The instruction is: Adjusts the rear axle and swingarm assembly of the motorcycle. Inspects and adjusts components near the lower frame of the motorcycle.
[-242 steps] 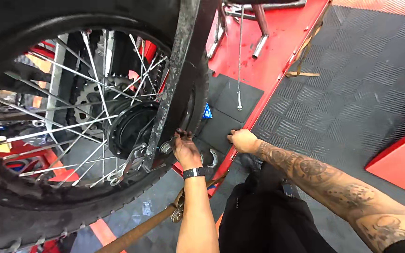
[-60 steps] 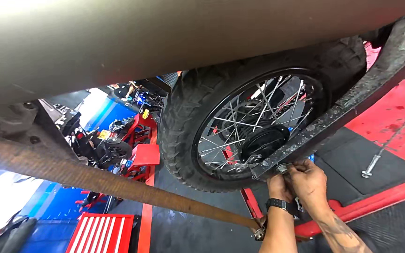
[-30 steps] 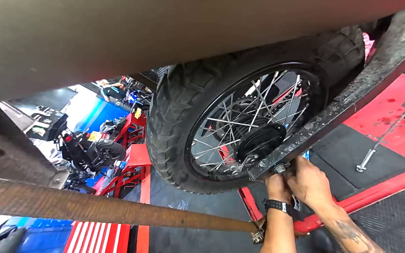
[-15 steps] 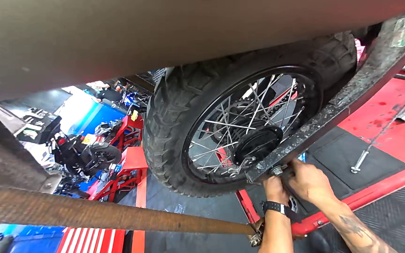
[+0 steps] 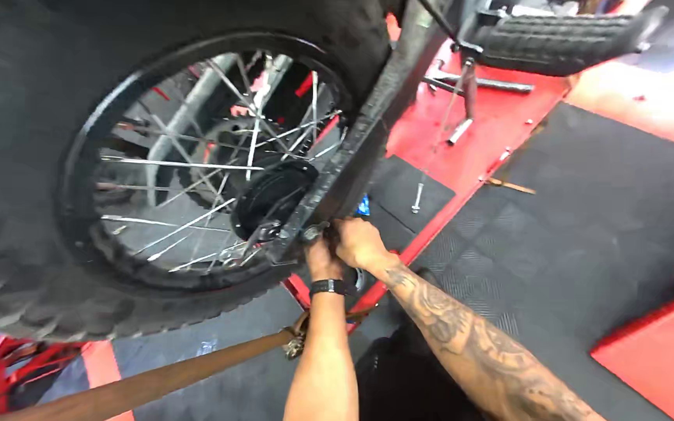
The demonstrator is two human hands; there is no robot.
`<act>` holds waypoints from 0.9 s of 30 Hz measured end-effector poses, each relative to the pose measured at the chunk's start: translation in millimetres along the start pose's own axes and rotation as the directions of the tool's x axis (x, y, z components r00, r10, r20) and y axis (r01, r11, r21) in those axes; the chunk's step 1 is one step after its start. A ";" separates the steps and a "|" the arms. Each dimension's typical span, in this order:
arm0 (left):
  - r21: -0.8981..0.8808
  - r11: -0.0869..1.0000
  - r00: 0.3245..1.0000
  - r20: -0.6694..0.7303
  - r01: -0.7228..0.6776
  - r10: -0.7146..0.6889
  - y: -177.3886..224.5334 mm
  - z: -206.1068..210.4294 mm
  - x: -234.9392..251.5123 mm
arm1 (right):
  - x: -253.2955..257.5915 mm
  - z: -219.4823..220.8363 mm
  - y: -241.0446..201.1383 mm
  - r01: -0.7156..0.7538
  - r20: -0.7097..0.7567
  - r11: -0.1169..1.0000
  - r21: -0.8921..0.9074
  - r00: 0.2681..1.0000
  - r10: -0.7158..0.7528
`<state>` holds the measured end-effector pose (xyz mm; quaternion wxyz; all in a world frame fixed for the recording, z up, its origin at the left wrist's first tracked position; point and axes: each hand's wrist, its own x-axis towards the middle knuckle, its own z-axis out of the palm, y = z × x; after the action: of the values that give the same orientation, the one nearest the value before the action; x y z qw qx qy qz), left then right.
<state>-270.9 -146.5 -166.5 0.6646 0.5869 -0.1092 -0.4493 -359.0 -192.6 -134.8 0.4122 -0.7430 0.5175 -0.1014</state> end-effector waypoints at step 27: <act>-0.233 0.964 0.975 0.148 -0.125 0.163 8.3 9.2 1.2 | -40.3 -34.2 -27.9 0.105 -0.223 0.986 0.126 0.972 -0.075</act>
<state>-272.5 -154.5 -157.0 0.7457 0.4598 -0.1558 -0.4564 -377.5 -172.1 -81.8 0.3981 -0.7200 0.5171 -0.2360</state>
